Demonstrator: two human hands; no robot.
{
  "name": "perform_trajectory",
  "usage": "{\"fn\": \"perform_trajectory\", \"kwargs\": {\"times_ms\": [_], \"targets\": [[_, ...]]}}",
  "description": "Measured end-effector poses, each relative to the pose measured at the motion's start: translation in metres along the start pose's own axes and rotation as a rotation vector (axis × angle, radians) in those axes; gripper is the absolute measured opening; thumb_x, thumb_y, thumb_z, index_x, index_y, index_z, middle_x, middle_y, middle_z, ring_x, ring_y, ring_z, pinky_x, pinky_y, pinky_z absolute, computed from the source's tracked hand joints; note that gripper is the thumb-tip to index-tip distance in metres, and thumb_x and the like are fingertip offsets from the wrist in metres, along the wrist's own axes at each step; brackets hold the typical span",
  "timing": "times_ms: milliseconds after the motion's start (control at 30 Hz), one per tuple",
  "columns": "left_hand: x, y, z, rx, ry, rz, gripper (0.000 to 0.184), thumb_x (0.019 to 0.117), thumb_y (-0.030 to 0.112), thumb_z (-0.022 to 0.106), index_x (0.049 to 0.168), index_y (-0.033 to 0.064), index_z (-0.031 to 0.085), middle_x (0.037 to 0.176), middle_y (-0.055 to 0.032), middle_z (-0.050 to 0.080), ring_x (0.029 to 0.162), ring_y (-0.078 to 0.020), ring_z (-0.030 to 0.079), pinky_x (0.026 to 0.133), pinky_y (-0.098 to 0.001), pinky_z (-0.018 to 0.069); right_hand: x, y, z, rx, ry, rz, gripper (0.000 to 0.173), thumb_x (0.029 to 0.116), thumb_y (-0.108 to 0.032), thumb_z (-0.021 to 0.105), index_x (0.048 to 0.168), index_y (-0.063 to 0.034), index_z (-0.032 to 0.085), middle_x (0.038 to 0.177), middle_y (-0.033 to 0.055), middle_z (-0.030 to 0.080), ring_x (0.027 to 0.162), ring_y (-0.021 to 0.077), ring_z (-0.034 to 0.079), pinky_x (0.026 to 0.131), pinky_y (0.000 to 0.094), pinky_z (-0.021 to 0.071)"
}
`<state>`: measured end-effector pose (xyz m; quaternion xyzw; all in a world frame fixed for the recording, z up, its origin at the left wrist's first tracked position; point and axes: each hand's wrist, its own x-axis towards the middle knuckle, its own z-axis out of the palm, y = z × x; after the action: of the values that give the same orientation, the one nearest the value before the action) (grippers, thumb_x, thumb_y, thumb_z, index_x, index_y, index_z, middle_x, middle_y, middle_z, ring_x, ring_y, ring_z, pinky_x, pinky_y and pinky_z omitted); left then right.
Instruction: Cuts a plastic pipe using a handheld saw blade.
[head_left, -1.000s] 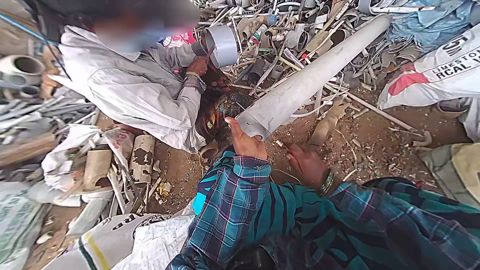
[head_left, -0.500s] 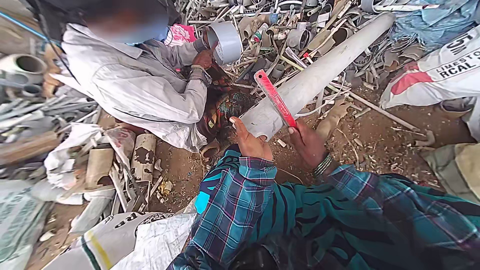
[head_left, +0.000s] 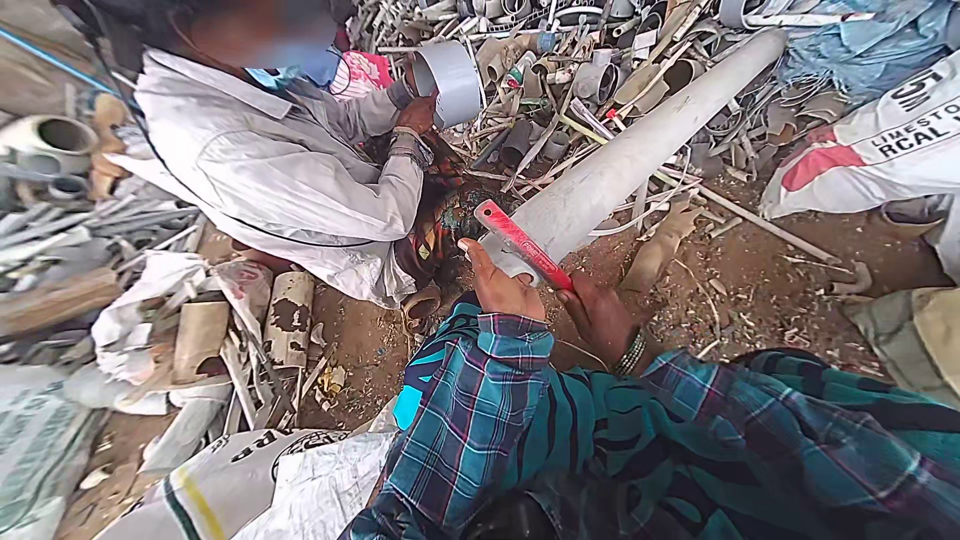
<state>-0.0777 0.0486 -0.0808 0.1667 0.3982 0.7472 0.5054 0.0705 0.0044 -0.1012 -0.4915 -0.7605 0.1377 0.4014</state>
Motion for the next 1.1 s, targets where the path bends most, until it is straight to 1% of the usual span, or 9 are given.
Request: {"fn": "perform_trajectory", "kwargs": {"times_ms": [67, 200, 267, 333, 433, 567, 800, 967, 1100], "targets": [[-0.031, 0.025, 0.042, 0.018, 0.112, -0.113, 0.058, 0.1065, 0.06, 0.025, 0.145, 0.0207, 0.043, 0.135, -0.0059, 0.056, 0.125, -0.0206, 0.056, 0.1, -0.0487, 0.0485, 0.009, 0.007, -0.004, 0.036, 0.048, 0.056, 0.04, 0.106, -0.026, 0.045, 0.096, 0.009, 0.063, 0.066, 0.0163, 0.061, 0.056, 0.0294, 0.064, 0.052, 0.0426, 0.0521], [-0.025, -0.011, 0.014, -0.095, -0.052, -0.138, 0.068, 0.1029, 0.067, 0.033, 0.154, 0.0232, 0.038, 0.154, -0.0074, 0.047, 0.142, -0.0263, 0.044, 0.11, -0.0625, 0.0393, 0.025, 0.025, -0.015, 0.082, 0.041, 0.19, 0.036, 0.108, -0.025, 0.044, 0.098, 0.0064, 0.057, 0.064, 0.0125, 0.054, 0.057, 0.026, 0.058, 0.056, 0.0425, 0.0493], [-0.029, 0.009, 0.045, -0.067, 0.206, -0.236, 0.061, 0.1034, 0.065, 0.025, 0.142, 0.0247, 0.049, 0.137, -0.0041, 0.058, 0.129, -0.0225, 0.055, 0.106, -0.0562, 0.043, 0.013, 0.019, -0.007, 0.019, 0.048, 0.074, 0.042, 0.1067, -0.028, 0.045, 0.095, 0.0083, 0.061, 0.065, 0.016, 0.059, 0.056, 0.0298, 0.063, 0.053, 0.0436, 0.051], [-0.023, -0.009, 0.013, -0.122, -0.157, -0.01, 0.066, 0.1062, 0.062, 0.028, 0.15, 0.0141, 0.042, 0.141, -0.0117, 0.056, 0.13, -0.0248, 0.056, 0.101, -0.0529, 0.0501, -0.001, 0.012, 0.0, -0.014, 0.025, -0.016, 0.044, 0.1062, -0.03, 0.044, 0.093, 0.0077, 0.062, 0.064, 0.0171, 0.061, 0.054, 0.0309, 0.064, 0.049, 0.0432, 0.0515], [-0.051, 0.041, 0.068, 0.021, 0.144, -0.14, 0.057, 0.1081, 0.056, 0.017, 0.137, 0.0173, 0.046, 0.122, -0.0044, 0.059, 0.115, -0.0152, 0.06, 0.093, -0.0388, 0.0519, 0.009, 0.015, -0.004, 0.031, 0.062, 0.087, 0.042, 0.1064, -0.027, 0.045, 0.095, 0.009, 0.062, 0.064, 0.016, 0.06, 0.055, 0.0295, 0.063, 0.052, 0.0429, 0.0507], [-0.059, 0.049, 0.075, 0.054, 0.188, -0.175, 0.057, 0.1091, 0.054, 0.016, 0.144, 0.0168, 0.042, 0.134, -0.0063, 0.055, 0.124, -0.0163, 0.055, 0.098, -0.0406, 0.0487, 0.017, 0.023, -0.01, 0.068, 0.054, 0.17, 0.039, 0.1073, -0.025, 0.044, 0.099, 0.0094, 0.06, 0.065, 0.0146, 0.057, 0.058, 0.0286, 0.061, 0.056, 0.0439, 0.0499], [-0.05, 0.047, 0.069, 0.031, 0.13, -0.166, 0.058, 0.1087, 0.055, 0.014, 0.138, 0.0164, 0.046, 0.122, -0.0047, 0.06, 0.114, -0.0145, 0.06, 0.092, -0.0379, 0.0525, 0.002, 0.02, 0.0, -0.004, 0.032, -0.017, 0.046, 0.107, -0.031, 0.042, 0.091, 0.0076, 0.061, 0.064, 0.017, 0.06, 0.054, 0.0307, 0.063, 0.049, 0.043, 0.05], [-0.047, 0.047, 0.064, -0.005, 0.074, -0.164, 0.057, 0.1088, 0.055, 0.014, 0.131, 0.0153, 0.049, 0.114, -0.0037, 0.063, 0.108, -0.0139, 0.063, 0.089, -0.0364, 0.0541, -0.003, 0.007, -0.003, 0.02, 0.009, 0.022, 0.043, 0.1066, -0.029, 0.044, 0.095, 0.0084, 0.061, 0.064, 0.0156, 0.059, 0.054, 0.0289, 0.062, 0.05, 0.0413, 0.0503], [-0.046, 0.05, 0.06, 0.021, 0.014, -0.179, 0.057, 0.1074, 0.058, 0.014, 0.125, 0.0186, 0.051, 0.105, -0.0002, 0.067, 0.097, -0.0109, 0.068, 0.079, -0.0316, 0.0574, 0.02, 0.018, -0.041, -0.095, -0.05, 0.186, 0.035, 0.1071, -0.022, 0.046, 0.103, 0.0099, 0.061, 0.071, 0.0222, 0.064, 0.064, 0.0391, 0.067, 0.059, 0.0524, 0.0537]]}}
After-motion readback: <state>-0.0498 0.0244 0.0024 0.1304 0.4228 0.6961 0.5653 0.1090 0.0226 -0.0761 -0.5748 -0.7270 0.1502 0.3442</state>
